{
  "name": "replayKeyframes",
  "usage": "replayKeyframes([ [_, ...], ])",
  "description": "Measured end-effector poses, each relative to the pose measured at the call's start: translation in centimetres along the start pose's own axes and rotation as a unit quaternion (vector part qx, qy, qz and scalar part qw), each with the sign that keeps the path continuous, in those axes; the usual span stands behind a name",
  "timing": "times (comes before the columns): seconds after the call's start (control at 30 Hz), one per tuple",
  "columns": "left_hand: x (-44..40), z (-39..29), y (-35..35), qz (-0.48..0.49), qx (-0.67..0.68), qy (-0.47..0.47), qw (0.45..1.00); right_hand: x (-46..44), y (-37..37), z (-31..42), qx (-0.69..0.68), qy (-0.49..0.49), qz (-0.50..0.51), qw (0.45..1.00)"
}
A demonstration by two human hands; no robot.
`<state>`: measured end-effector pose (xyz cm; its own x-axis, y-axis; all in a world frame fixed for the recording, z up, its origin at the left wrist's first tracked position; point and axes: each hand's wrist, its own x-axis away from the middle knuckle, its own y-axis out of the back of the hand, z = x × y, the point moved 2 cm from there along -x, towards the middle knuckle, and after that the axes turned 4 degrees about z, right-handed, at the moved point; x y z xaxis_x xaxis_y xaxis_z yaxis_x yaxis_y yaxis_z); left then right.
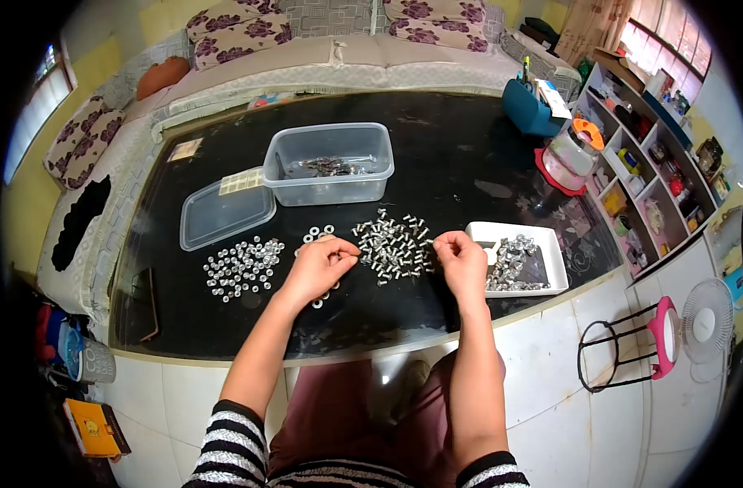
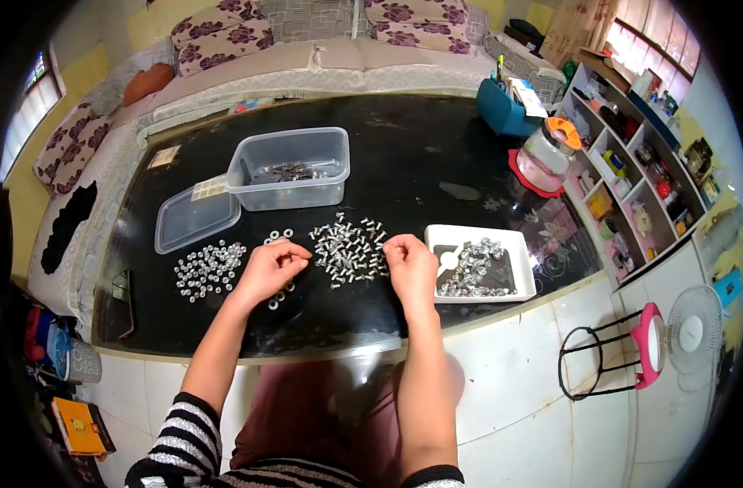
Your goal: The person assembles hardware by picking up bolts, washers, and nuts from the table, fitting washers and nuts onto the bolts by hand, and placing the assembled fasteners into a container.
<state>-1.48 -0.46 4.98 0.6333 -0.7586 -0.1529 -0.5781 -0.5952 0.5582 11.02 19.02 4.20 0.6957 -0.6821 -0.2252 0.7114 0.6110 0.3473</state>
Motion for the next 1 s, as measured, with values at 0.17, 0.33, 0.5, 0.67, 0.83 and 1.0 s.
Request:
replayKeyframes([
  [0.17,-1.1,0.7,-3.2,-0.085,0.09,-0.042,0.991,-0.5,-0.2,-1.0,0.217,0.054,-0.016,0.974],
  [0.33,-0.6,1.5,-3.6,-0.116,0.076,-0.084,0.987,-0.5,-0.5,-1.7,0.26,0.07,0.002,0.963],
  [0.5,-0.6,1.5,-3.5,-0.139,0.075,-0.1,0.982,-1.2,-0.9,-1.9,0.272,0.028,-0.02,0.962],
  [0.67,-0.3,1.3,-3.6,-0.131,0.057,-0.119,0.983,-1.2,-1.5,-2.5,0.295,0.065,-0.017,0.953],
  [0.83,-0.4,1.2,-3.8,-0.142,0.057,-0.128,0.98,-0.3,-0.2,-0.2,0.266,0.092,-0.025,0.959],
  [1.0,-0.5,1.1,-4.2,-0.133,0.051,-0.141,0.98,-0.5,6.4,0.3,0.278,0.087,-0.115,0.95],
])
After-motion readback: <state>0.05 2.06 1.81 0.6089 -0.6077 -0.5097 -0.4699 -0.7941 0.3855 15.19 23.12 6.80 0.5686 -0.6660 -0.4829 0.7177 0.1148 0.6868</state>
